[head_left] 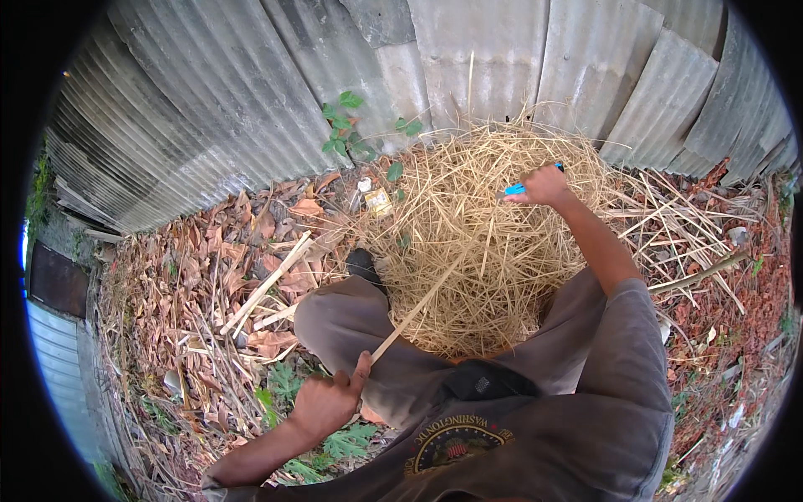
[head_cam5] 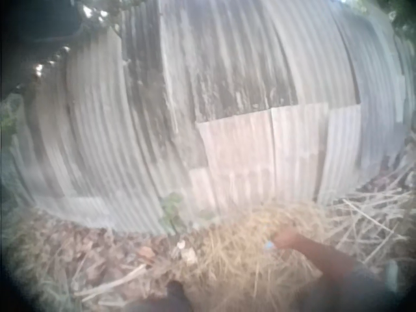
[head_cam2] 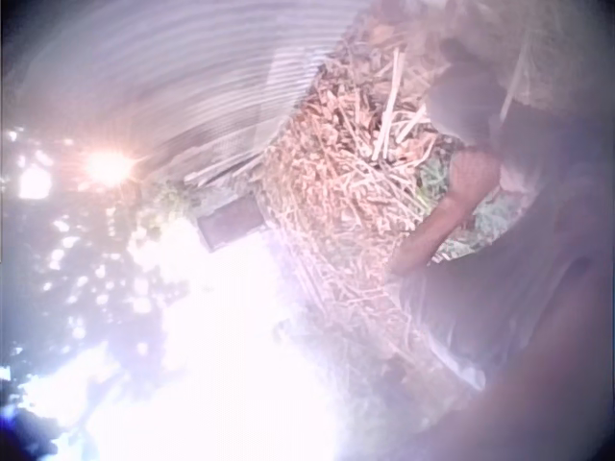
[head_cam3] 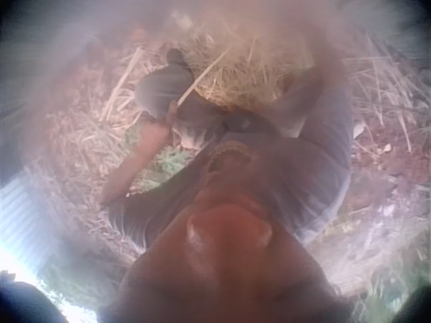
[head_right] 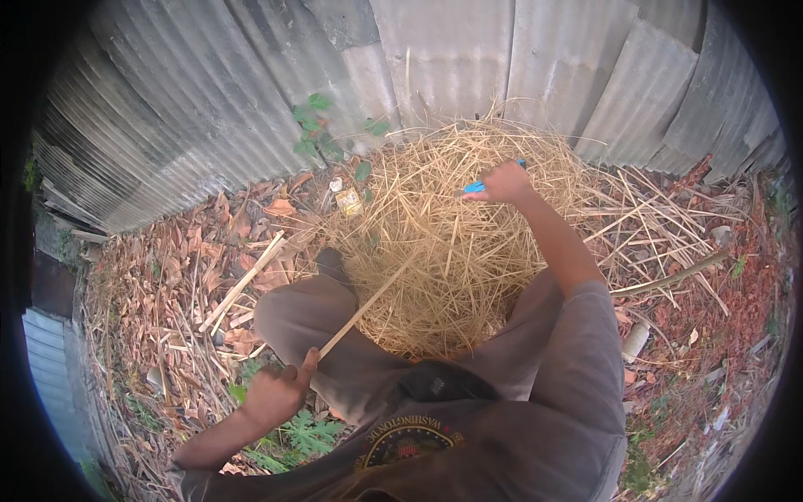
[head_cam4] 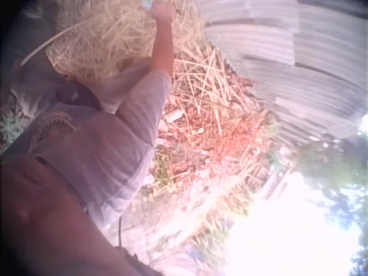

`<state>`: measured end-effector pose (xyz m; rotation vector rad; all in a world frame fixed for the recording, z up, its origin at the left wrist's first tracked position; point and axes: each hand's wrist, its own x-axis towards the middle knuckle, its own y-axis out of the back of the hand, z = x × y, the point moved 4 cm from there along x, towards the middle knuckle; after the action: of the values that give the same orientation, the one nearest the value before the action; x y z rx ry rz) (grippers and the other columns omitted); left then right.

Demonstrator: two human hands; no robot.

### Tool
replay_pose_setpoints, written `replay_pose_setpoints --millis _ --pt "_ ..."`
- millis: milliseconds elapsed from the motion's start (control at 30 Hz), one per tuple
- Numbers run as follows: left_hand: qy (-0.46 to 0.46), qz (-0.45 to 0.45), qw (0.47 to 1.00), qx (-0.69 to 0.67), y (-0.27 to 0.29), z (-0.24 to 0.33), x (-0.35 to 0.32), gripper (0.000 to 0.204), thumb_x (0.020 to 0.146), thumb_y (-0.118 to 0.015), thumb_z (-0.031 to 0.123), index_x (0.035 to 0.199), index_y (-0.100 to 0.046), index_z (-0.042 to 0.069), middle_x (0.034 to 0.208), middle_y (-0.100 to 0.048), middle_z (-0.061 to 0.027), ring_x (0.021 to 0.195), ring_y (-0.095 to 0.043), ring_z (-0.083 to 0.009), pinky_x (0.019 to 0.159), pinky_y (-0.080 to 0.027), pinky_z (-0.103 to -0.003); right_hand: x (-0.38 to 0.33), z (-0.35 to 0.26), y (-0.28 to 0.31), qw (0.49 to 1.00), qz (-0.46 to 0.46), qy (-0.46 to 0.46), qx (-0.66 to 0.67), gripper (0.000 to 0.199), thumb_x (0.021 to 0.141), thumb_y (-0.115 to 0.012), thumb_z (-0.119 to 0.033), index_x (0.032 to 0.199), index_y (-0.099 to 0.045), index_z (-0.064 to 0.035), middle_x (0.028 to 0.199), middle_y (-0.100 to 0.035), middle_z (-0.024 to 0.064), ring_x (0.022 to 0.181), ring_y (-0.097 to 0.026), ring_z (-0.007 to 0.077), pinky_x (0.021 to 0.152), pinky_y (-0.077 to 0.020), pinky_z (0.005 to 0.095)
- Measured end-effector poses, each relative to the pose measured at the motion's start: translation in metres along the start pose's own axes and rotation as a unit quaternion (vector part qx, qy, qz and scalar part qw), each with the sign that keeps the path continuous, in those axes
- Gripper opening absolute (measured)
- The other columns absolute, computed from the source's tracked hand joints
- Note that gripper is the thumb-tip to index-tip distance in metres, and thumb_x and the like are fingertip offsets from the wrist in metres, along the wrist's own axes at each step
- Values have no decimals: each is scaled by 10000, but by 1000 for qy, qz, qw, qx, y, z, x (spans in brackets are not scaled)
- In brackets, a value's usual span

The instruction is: The person sits on the ground and uses a blue utility knife to peel the outer layer off a long, thin bamboo stick. They hold the stick with their left hand and scrape the knife along its length with their right hand, removing thin strips of material.

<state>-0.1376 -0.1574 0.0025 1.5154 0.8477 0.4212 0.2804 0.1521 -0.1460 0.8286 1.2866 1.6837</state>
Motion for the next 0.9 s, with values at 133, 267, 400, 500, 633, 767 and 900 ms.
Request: replay_pose_setpoints --millis 133,267,400,500,633,767,900 --pt "7 15 999 46 14 -14 19 551 777 -590 110 1307 -510 -17 585 -526 -50 431 -553 -189 426 -446 -324 12 6 -4 992 -4 -101 75 842 811 -280 -835 623 -621 -88 531 -565 68 529 -604 218 534 -497 382" --pt "31 108 989 -100 19 -11 43 496 857 -587 116 1324 -493 -25 585 -519 -34 438 -545 -170 454 -458 -328 20 21 -36 876 33 -314 365 853 834 -262 -816 592 -578 -62 501 -518 76 513 -571 225 503 -468 390" --pt "88 139 806 -569 -31 12 60 446 953 -531 147 1364 -458 -9 561 -446 15 404 -439 -117 466 -424 -273 32 -11 -16 511 -77 -342 785 752 838 -216 -818 509 -297 -148 429 -261 -12 354 -266 136 350 -244 316" --pt "206 -10 427 -880 -37 42 67 406 998 -483 181 1364 -464 6 537 -366 38 386 -318 -80 467 -368 -234 26 -14 6 380 -81 -300 871 721 840 -210 -818 519 -227 -173 432 -172 -34 353 -139 118 353 -160 282" --pt "166 -14 137 -976 -54 66 50 361 1012 -457 175 1334 -500 15 513 -319 31 396 -265 -60 455 -316 -221 25 4 26 268 -92 -218 934 732 840 -221 -818 517 -215 -161 425 -173 -38 342 -160 117 358 -178 291" --pt "227 40 281 -932 -52 72 39 350 1021 -440 178 1328 -509 23 513 -315 35 401 -265 -53 453 -309 -219 12 38 30 427 38 -316 846 745 822 -300 -820 524 -348 -139 423 -252 -32 362 -237 106 375 -215 294" --pt "206 79 414 -883 -44 64 38 357 1021 -449 186 1337 -508 31 533 -340 41 417 -303 -47 455 -318 -222 -1 42 71 672 300 -328 593 622 815 -562 -679 714 -598 -66 517 -413 -11 456 -386 95 439 -313 275"
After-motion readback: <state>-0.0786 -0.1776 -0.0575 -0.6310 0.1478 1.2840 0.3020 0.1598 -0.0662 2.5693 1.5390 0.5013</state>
